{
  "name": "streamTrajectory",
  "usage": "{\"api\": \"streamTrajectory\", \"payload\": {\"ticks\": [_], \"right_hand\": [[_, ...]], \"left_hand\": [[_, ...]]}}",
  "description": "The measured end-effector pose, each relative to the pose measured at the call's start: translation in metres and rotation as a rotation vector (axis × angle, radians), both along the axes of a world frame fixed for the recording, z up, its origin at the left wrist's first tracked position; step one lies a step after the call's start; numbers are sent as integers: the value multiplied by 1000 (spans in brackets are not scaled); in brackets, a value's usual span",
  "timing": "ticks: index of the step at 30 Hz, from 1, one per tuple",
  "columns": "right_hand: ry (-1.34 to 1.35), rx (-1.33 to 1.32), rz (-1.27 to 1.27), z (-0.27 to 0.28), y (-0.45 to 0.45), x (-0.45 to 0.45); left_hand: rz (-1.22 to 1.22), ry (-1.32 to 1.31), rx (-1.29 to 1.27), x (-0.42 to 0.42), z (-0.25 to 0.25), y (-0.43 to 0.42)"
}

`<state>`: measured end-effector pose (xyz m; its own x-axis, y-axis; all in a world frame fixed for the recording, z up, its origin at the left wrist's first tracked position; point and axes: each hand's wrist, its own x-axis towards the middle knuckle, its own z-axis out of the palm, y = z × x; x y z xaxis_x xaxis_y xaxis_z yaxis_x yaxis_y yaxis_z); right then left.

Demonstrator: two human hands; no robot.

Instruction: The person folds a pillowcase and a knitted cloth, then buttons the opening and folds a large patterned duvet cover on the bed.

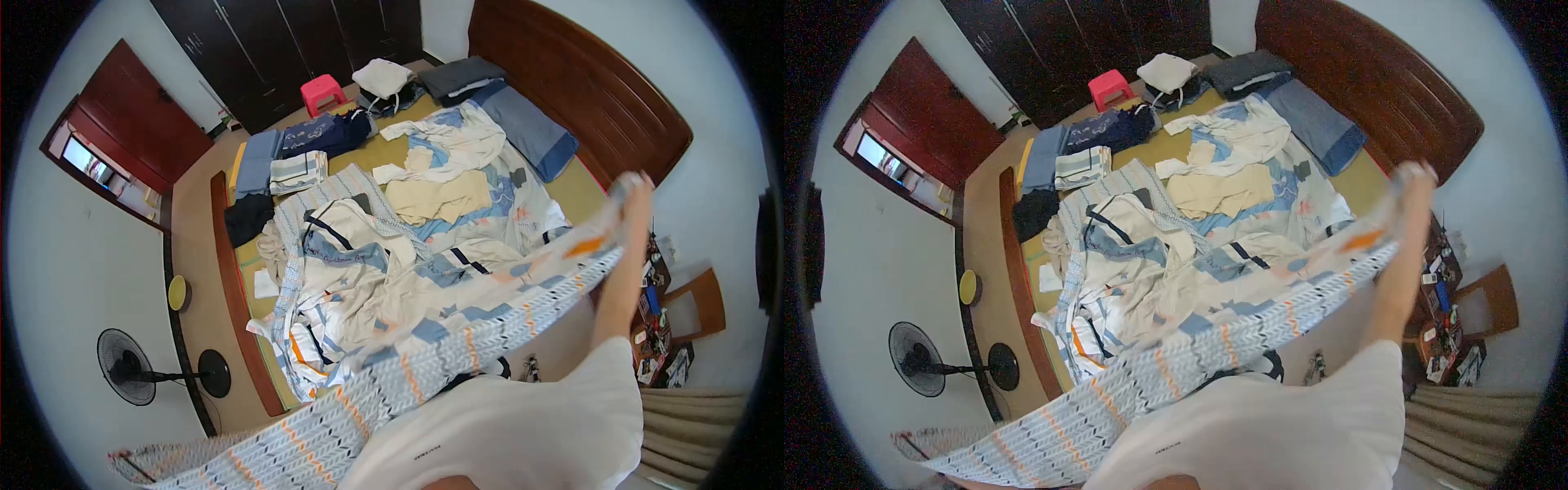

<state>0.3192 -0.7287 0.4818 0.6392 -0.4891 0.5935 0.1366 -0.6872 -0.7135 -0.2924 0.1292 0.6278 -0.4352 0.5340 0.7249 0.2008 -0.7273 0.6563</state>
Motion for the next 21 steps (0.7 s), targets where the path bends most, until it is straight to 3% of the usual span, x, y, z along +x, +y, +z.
{"api": "streamTrajectory", "payload": {"ticks": [2,4,5,6,7,8,9,11,14,16,19,21], "right_hand": [[-22,341,453,64,165,-21],[547,480,1144,88,264,-92],[872,447,1376,101,313,-127],[711,139,2077,76,337,-150],[681,31,2406,76,353,-184],[741,116,2500,85,354,-205],[736,114,2508,86,354,-207],[729,59,2292,85,342,-208],[827,-155,2068,90,322,-206],[773,-77,1951,87,305,-202],[668,72,1756,95,286,-197],[630,140,1682,108,278,-196]], "left_hand": [[-271,45,49,78,-11,-44],[-601,93,28,152,-28,-98],[-782,125,9,188,-39,-130],[-980,176,-2,216,-47,-161],[-1193,249,-7,238,-54,-192],[-1417,377,44,253,-61,-222],[-1673,536,159,267,-66,-254],[-2213,935,309,296,-77,-318],[-2209,824,199,307,-122,-353],[-2293,911,-37,307,-131,-351],[-2377,1048,18,314,-145,-351],[-2236,975,106,318,-169,-372]]}}
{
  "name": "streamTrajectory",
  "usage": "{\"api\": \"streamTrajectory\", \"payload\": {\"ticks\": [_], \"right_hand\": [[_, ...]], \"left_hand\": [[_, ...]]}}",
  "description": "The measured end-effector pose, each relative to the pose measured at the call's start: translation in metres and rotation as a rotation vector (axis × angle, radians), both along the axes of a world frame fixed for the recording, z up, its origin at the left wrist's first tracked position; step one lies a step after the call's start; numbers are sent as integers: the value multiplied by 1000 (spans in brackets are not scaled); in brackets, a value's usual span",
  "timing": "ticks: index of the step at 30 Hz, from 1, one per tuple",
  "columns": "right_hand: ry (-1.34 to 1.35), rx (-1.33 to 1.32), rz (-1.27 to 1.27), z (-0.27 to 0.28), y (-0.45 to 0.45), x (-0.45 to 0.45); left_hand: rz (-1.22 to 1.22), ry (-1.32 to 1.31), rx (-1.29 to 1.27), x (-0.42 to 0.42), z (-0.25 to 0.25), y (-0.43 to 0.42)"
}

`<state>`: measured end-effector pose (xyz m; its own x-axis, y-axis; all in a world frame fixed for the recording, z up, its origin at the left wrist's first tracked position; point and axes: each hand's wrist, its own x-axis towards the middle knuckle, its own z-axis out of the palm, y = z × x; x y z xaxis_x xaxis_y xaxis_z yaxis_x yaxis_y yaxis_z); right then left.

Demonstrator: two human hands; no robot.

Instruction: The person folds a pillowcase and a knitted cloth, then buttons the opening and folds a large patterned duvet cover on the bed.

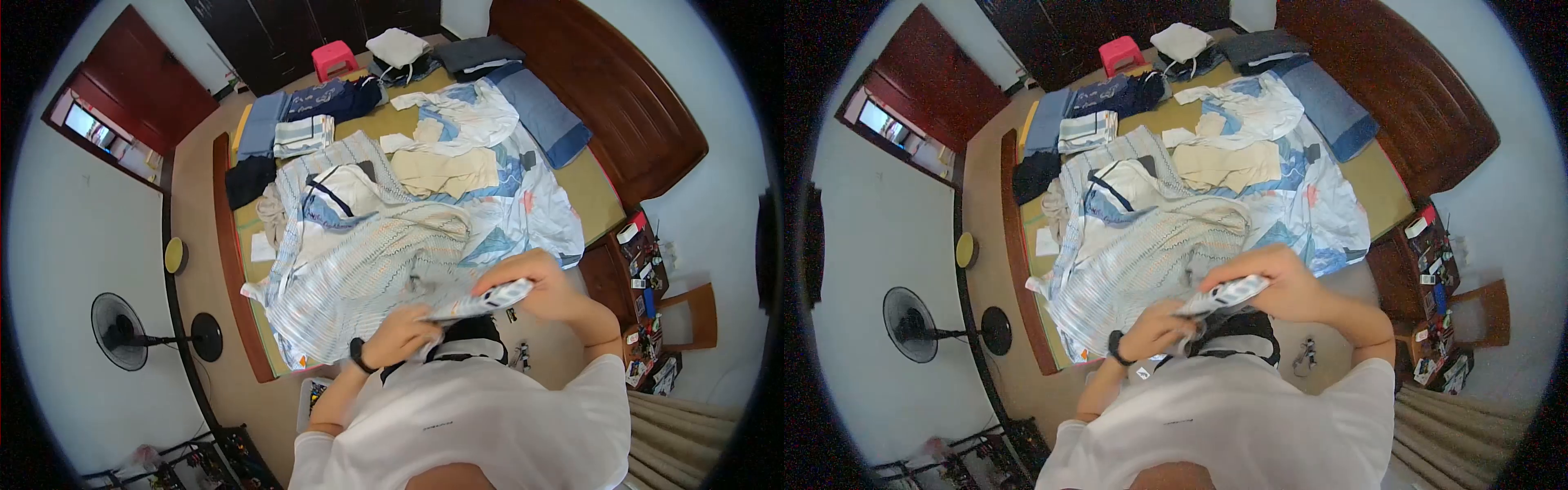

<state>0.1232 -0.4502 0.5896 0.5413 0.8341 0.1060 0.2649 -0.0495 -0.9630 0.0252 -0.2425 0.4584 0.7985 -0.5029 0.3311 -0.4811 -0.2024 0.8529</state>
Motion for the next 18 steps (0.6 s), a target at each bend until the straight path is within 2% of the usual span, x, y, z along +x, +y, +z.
{"api": "streamTrajectory", "payload": {"ticks": [2,3,5,6,8,10,12,14,16,18], "right_hand": [[-18,48,-142,12,-6,0],[-55,39,-202,19,-9,-1],[-26,47,-280,26,-20,3],[4,53,-365,27,-26,5],[-174,204,-586,21,-41,15],[-108,333,-763,13,-67,25],[-9,488,-744,11,-97,35],[176,648,-821,20,-119,36],[232,759,-676,21,-157,46],[208,746,-739,27,-160,49]], "left_hand": [[318,-107,226,5,-24,-13],[325,-104,226,5,-39,-13],[618,-53,303,9,-71,-11],[620,-56,305,9,-85,-4],[831,-54,390,6,-114,17],[1014,16,90,8,-155,50],[1210,-148,397,0,-198,91],[1248,15,544,-5,-189,128],[1408,-14,308,-16,-188,177],[1358,-121,400,-20,-154,194]]}}
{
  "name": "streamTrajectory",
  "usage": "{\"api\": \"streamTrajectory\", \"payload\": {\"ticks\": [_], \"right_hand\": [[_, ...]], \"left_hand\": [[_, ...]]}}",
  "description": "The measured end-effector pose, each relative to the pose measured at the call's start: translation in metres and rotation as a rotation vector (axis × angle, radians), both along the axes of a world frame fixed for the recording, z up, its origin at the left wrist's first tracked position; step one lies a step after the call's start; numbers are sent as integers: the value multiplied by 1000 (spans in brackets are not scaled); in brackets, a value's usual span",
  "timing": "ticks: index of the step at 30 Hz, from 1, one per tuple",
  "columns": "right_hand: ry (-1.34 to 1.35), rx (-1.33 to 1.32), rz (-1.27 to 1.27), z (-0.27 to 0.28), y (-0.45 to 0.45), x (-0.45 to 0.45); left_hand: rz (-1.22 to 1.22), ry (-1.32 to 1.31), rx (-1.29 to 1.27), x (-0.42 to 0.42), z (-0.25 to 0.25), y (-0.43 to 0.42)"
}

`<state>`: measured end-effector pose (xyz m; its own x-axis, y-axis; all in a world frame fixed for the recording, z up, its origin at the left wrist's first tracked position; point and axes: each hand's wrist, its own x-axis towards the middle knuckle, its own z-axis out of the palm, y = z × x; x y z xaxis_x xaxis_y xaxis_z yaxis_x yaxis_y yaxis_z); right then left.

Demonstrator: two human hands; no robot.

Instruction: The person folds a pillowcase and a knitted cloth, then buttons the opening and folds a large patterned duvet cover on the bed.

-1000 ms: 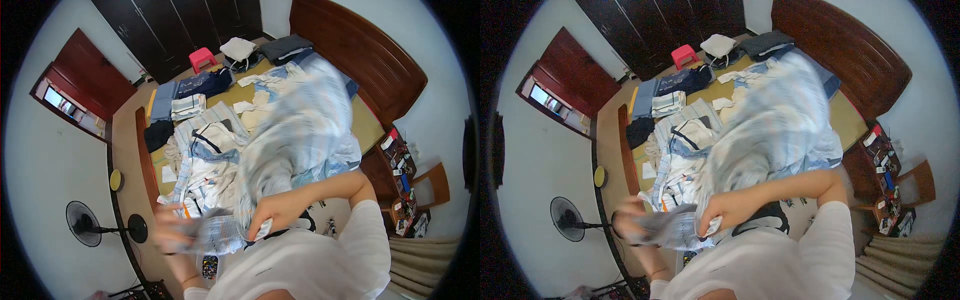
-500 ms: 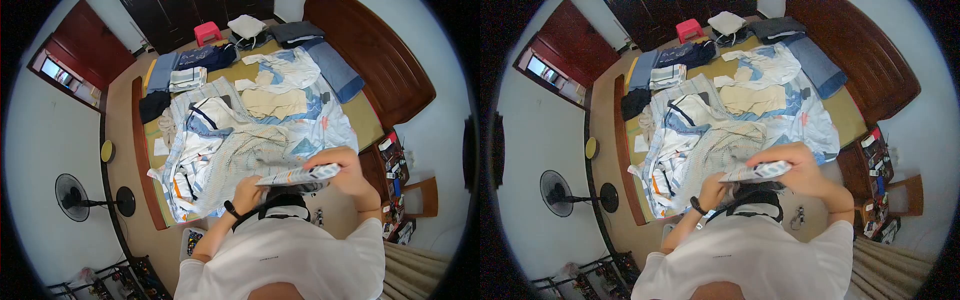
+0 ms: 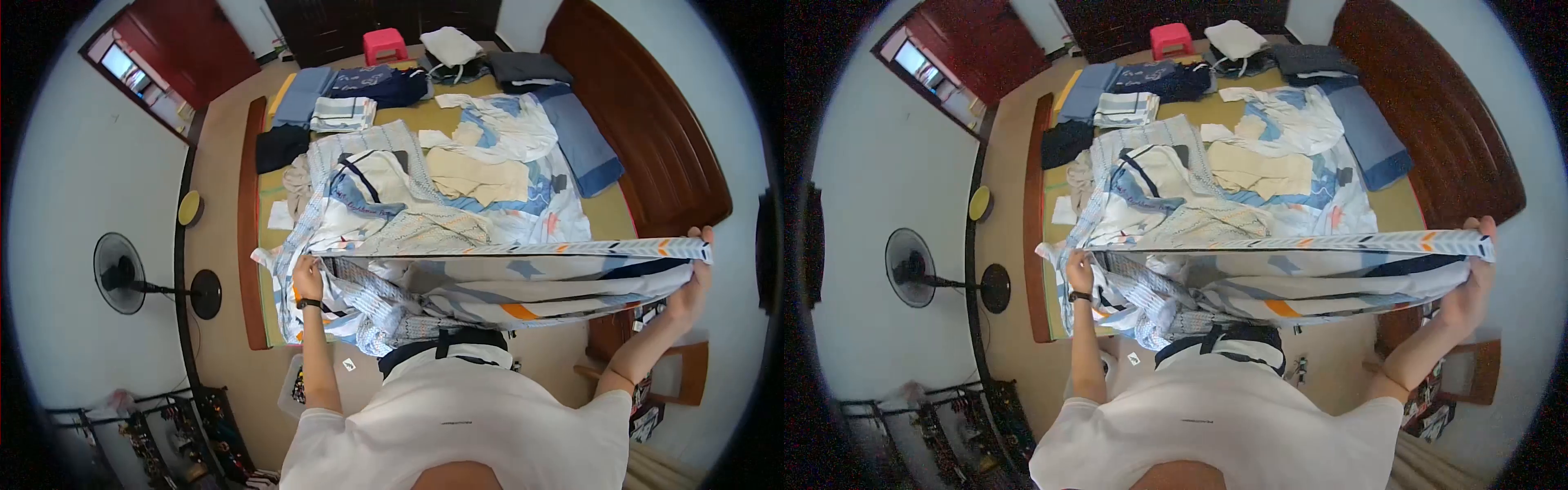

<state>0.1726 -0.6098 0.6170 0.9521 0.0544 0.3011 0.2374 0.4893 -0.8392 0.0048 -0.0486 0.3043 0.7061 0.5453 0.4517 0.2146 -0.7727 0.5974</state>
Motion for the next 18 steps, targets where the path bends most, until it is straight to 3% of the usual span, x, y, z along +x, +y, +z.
{"api": "streamTrajectory", "payload": {"ticks": [3,5,7,8,10,12,15,17,18], "right_hand": [[96,39,-133,12,-17,32],[183,75,-171,12,-40,65],[154,10,-219,-8,-52,106],[132,-54,-281,-23,-51,126],[-16,-300,-559,-65,-36,160],[-231,-1141,-1196,-141,-68,217],[-422,-1139,-792,-132,102,117],[-354,-1314,71,-150,171,58],[-480,-1228,526,-118,221,13]], "left_hand": [[104,148,222,-6,22,22],[126,174,219,-15,16,33],[141,170,189,-17,18,34],[90,128,297,-15,31,28],[36,90,406,-9,56,14],[28,-60,271,-2,79,-5],[-198,-77,411,12,133,-53],[-325,-30,516,26,151,-91],[-386,-41,553,31,156,-109]]}}
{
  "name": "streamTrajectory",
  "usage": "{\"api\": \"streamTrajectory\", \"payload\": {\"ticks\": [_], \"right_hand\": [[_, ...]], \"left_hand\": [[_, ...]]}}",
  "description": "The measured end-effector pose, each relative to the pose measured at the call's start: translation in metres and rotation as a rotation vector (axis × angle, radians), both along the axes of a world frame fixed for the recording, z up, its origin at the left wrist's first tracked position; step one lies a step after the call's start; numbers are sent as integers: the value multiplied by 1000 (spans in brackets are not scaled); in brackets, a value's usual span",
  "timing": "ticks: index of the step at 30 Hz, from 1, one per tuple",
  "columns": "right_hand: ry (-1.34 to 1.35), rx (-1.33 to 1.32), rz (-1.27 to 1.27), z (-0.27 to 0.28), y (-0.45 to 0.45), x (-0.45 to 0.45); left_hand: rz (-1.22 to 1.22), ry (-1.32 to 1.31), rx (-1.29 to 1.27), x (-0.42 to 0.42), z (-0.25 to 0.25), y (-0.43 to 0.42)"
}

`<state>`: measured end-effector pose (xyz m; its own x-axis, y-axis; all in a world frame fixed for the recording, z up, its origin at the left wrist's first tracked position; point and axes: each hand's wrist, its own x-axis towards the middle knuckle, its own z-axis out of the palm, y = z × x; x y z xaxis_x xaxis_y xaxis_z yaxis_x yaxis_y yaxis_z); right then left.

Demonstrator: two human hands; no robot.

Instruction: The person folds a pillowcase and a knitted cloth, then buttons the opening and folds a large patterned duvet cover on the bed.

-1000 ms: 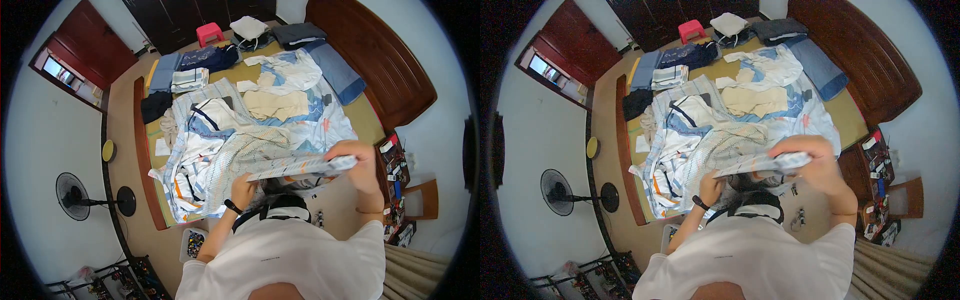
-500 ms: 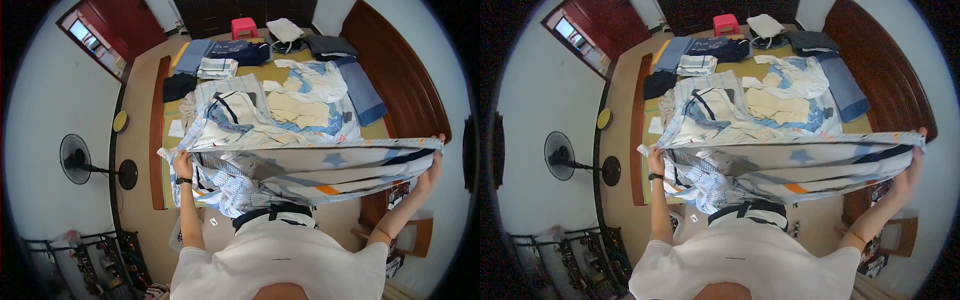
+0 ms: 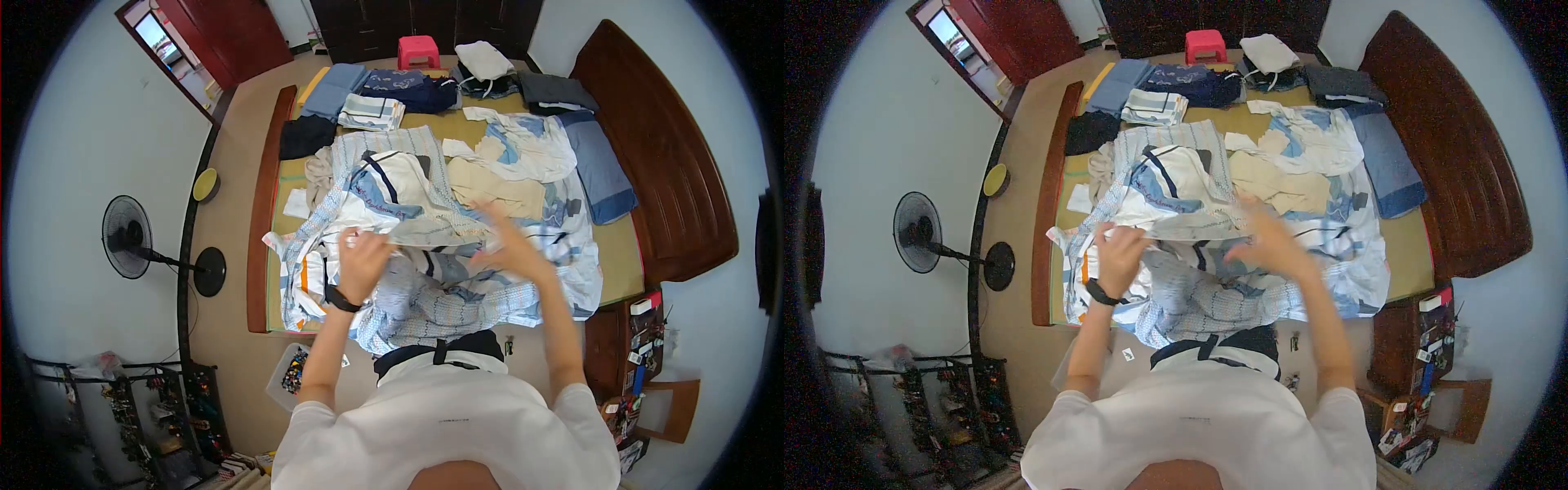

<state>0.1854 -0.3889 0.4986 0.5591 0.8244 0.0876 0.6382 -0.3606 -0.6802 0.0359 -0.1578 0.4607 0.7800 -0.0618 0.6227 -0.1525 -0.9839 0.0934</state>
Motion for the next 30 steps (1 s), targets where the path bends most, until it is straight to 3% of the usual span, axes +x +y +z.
{"api": "streamTrajectory", "payload": {"ticks": [1,2,3,5,6,8,11,15,17,18,20,24,25,27,30], "right_hand": [[-114,55,369,11,30,-17],[-216,217,435,2,50,-31],[-218,217,438,4,61,-36],[118,-300,362,8,74,-41],[110,-301,365,1,74,-41],[120,9,437,-21,70,-43],[336,32,538,-27,59,-44],[610,66,415,-61,52,-43],[808,245,12,-69,53,-47],[810,244,16,-72,53,-47],[1187,598,-213,-63,53,-52],[1261,806,-246,-65,54,-63],[1231,754,-142,-68,54,-68],[1212,693,4,-70,54,-78],[1286,748,124,-80,50,-80]], "left_hand": [[-58,-8,37,4,5,-14],[-57,-10,37,6,12,-25],[-104,-17,39,6,19,-34],[-134,-55,51,2,23,-39],[-130,-62,52,-1,23,-39],[-143,-49,-90,-7,20,-39],[-100,16,-165,-20,12,-40],[-8,30,-368,-34,6,-37],[62,48,-635,-40,-3,-34],[67,48,-635,-42,-5,-35],[106,15,-722,-42,-6,-38],[-75,136,-960,-43,-31,-29],[-79,143,-957,-42,-33,-28],[-319,210,-1324,-35,-35,-26],[-460,351,-1362,-25,-24,-22]]}}
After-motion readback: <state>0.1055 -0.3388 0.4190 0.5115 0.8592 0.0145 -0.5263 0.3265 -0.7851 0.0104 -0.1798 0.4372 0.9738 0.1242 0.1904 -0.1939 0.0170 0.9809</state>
